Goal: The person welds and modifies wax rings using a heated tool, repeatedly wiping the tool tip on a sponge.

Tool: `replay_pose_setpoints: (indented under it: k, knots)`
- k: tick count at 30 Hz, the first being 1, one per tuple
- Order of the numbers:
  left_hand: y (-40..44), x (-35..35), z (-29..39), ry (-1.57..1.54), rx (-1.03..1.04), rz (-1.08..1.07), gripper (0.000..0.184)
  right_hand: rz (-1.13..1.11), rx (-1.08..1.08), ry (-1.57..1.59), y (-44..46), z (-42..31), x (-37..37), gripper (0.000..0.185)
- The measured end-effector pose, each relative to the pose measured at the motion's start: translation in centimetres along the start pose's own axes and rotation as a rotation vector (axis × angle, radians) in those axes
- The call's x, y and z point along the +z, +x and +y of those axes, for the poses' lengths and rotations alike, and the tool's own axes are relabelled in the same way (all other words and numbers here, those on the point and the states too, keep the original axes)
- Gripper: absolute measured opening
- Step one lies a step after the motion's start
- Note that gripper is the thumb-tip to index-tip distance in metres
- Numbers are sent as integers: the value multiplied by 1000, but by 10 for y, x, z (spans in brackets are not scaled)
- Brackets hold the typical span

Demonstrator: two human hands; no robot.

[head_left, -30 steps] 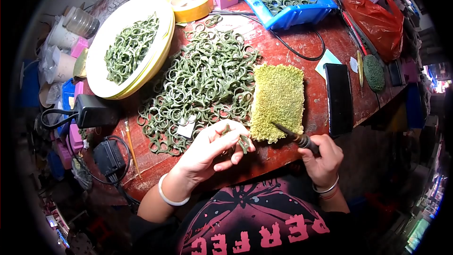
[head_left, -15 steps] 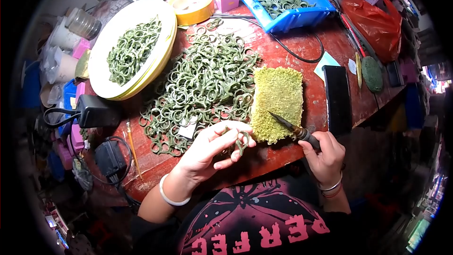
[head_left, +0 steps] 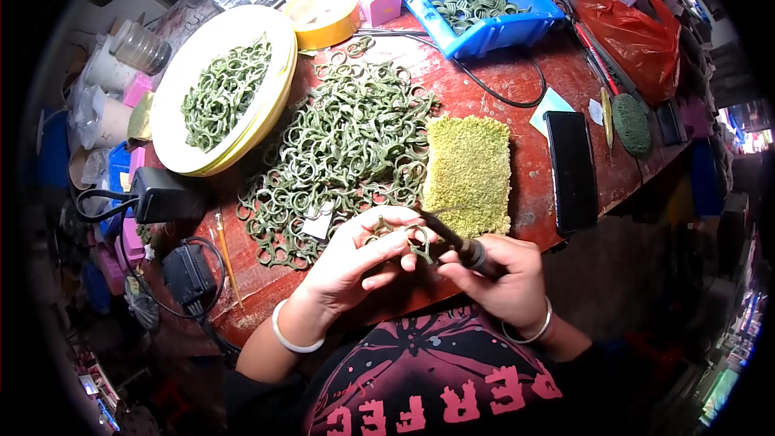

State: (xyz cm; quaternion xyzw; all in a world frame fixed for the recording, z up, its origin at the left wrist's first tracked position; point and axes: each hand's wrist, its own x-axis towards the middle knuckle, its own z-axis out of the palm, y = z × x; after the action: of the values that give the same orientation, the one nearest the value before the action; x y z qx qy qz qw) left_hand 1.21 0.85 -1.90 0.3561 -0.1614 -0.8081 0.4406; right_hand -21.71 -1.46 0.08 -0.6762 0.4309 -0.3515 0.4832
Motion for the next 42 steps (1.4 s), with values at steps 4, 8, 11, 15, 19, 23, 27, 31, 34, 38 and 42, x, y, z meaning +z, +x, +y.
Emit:
replay_pose_setpoints:
  k: [4,8,11,15,19,23,27,31,34,38,42]
  knots:
    - [0,-1,5,-8,-14,-73,29,-71,79,122,6,-1,12,12]
    - [0,0,3,-5,22,-65,31,-48,271,319,9,-9,14,11]
    - [-1,3,3,14,17,-50,34,-56,316,292,7,-8,13,12]
    - [-3,8,7,40,-14,-36,34,10,152,113,6,-7,15,16]
    - [-2,10,6,91,-10,2,27,33,33,-56,6,-8,13,18]
    - [-2,7,7,195,-71,44,35,1,-92,-108,8,-10,8,20]
    - [1,7,5,-8,16,6,35,26,-118,-111,5,-3,-3,29]
    - [3,-5,3,-228,3,-121,27,79,-163,-185,-7,15,-18,30]
    - [3,-11,0,-241,-15,-146,30,87,-204,-315,-16,27,-26,30]
    - [2,-6,2,-265,-13,-127,29,74,-206,-351,-17,27,-25,29]
    - [3,-7,1,-269,-20,-128,30,55,-228,-399,-15,27,-20,28]
